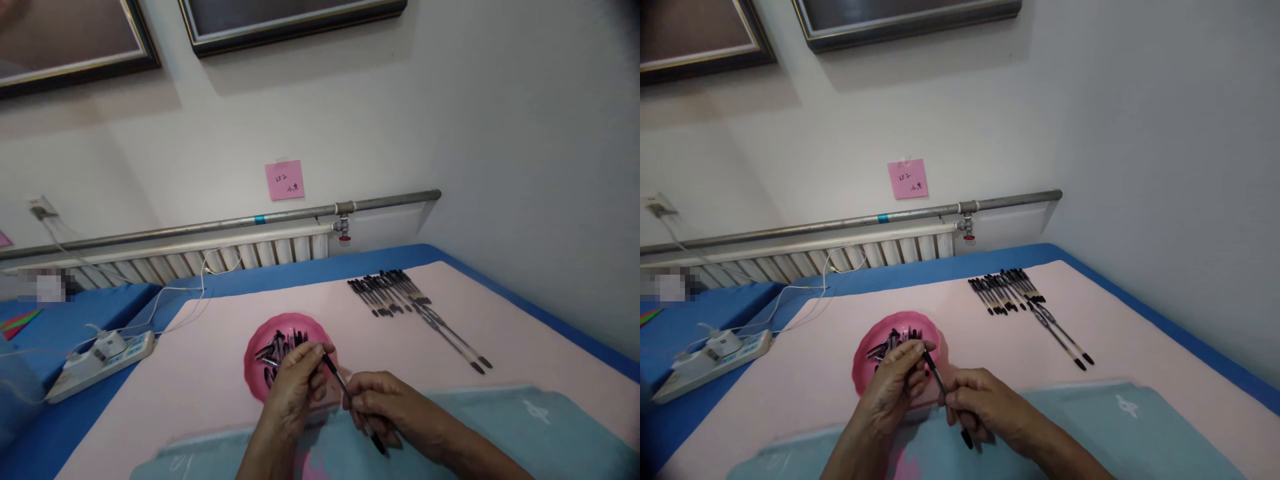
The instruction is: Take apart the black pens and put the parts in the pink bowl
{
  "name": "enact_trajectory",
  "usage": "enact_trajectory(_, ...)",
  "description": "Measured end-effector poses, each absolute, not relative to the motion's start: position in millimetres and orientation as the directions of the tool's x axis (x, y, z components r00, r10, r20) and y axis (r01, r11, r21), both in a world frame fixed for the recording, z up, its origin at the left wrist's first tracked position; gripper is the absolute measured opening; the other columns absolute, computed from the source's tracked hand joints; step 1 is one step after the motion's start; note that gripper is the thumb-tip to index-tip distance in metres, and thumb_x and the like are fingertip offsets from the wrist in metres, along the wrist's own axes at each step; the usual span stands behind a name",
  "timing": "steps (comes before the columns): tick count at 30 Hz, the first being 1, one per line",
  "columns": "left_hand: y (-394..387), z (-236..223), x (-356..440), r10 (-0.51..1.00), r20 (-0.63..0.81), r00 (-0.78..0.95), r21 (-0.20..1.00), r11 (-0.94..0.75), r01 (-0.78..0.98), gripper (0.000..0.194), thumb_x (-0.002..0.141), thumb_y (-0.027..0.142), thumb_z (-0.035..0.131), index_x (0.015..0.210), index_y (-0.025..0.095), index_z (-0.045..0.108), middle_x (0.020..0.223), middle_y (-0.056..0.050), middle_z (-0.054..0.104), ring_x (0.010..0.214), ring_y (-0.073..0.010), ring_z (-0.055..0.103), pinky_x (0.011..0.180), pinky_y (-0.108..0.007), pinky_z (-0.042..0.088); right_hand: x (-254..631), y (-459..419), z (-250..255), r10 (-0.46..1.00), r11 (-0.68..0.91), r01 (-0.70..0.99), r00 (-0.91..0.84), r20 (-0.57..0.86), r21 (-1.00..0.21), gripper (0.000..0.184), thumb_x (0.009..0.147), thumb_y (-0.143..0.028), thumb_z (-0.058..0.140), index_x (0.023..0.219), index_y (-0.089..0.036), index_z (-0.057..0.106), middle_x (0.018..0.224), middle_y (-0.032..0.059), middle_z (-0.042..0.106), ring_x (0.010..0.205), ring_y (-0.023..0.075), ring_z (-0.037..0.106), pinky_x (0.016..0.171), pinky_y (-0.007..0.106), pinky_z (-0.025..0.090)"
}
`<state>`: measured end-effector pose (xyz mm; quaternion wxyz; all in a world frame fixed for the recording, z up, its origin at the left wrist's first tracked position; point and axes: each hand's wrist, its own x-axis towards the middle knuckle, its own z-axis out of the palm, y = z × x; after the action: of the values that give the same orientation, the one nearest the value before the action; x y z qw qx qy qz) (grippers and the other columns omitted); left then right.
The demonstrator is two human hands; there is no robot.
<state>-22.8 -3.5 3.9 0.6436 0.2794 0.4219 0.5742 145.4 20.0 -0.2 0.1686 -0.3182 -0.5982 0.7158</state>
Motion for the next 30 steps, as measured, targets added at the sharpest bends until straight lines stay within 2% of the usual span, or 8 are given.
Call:
enact_trajectory(7,-4.0,1.5,-18.3,0.974,-0.209,-0.086,0.826,0.129,-0.548,0.027,0.069,0.034,0.067,0.083,0.012,0.064,0.045,0.009,0.035,0.037,-0.001,0.028,0.037,-0.015,0.021,140.6,14.7,1.9,0.696,-0.266,0.093,-0.671,-0.258,-0.959,0.009,0.066,-0.024,0.054,0.068,-0.017,0.049,0.053,-0.0067,0.048,0.038,0.003,0.026,0.037,0.018,0.015)
enact_trajectory(13,-3.7,4.4,-14.7,0.961,-0.237,-0.145,0.835,0.125,-0.536,0.029,0.066,0.037,0.069,0.082,0.012,0.064,0.043,0.009,0.038,0.035,-0.0015,0.031,0.036,-0.015,0.023,136.8,5.2,15.7,0.821,-0.068,0.192,-0.547,-0.164,-0.979,0.008,0.065,-0.023,0.055,0.063,-0.018,0.049,0.055,-0.0062,0.044,0.053,0.0079,0.039,0.049,0.019,0.03)
enact_trajectory(20,-2.3,2.4,-13.8,0.951,-0.222,-0.215,0.87,0.094,-0.484,0.034,0.06,0.041,0.072,0.075,0.012,0.063,0.04,0.01,0.036,0.033,-0.0022,0.029,0.034,-0.016,0.022,133.0,2.0,9.5,0.874,-0.032,0.328,-0.45,-0.186,-0.944,0.011,0.068,-0.024,0.056,0.063,-0.02,0.047,0.053,-0.0064,0.044,0.05,0.0092,0.039,0.049,0.022,0.028)
enact_trajectory(24,-1.4,1.1,-14.6,0.956,-0.208,-0.208,0.859,0.077,-0.507,0.034,0.06,0.041,0.073,0.076,0.013,0.063,0.042,0.008,0.042,0.035,-0.0029,0.033,0.036,-0.017,0.024,134.4,5.4,11.9,0.828,-0.047,0.217,-0.538,-0.16,-0.975,0.009,0.069,-0.025,0.058,0.07,-0.019,0.052,0.059,-0.0048,0.047,0.055,0.0098,0.042,0.052,0.022,0.031)
enact_trajectory(28,-3.0,1.5,-13.9,0.968,-0.186,-0.166,0.842,0.07,-0.535,0.03,0.064,0.038,0.07,0.08,0.013,0.064,0.044,0.007,0.044,0.036,-0.0028,0.035,0.038,-0.017,0.025,138.1,10.0,11.0,0.696,-0.153,0.039,-0.705,-0.136,-0.987,0.028,0.082,-0.036,0.043,0.075,-0.014,0.058,0.067,0.0014,0.054,0.061,0.0115,0.047,0.058,0.024,0.035)
enact_trajectory(30,-3.7,1.7,-13.0,0.969,-0.182,-0.164,0.848,0.07,-0.526,0.029,0.066,0.037,0.069,0.081,0.012,0.064,0.045,0.007,0.044,0.037,-0.0027,0.036,0.038,-0.017,0.024,139.3,11.5,7.3,0.673,-0.201,0.004,-0.726,-0.141,-0.98,0.028,0.08,-0.035,0.046,0.071,-0.012,0.058,0.066,0.0016,0.054,0.059,0.0109,0.047,0.057,0.024,0.035)
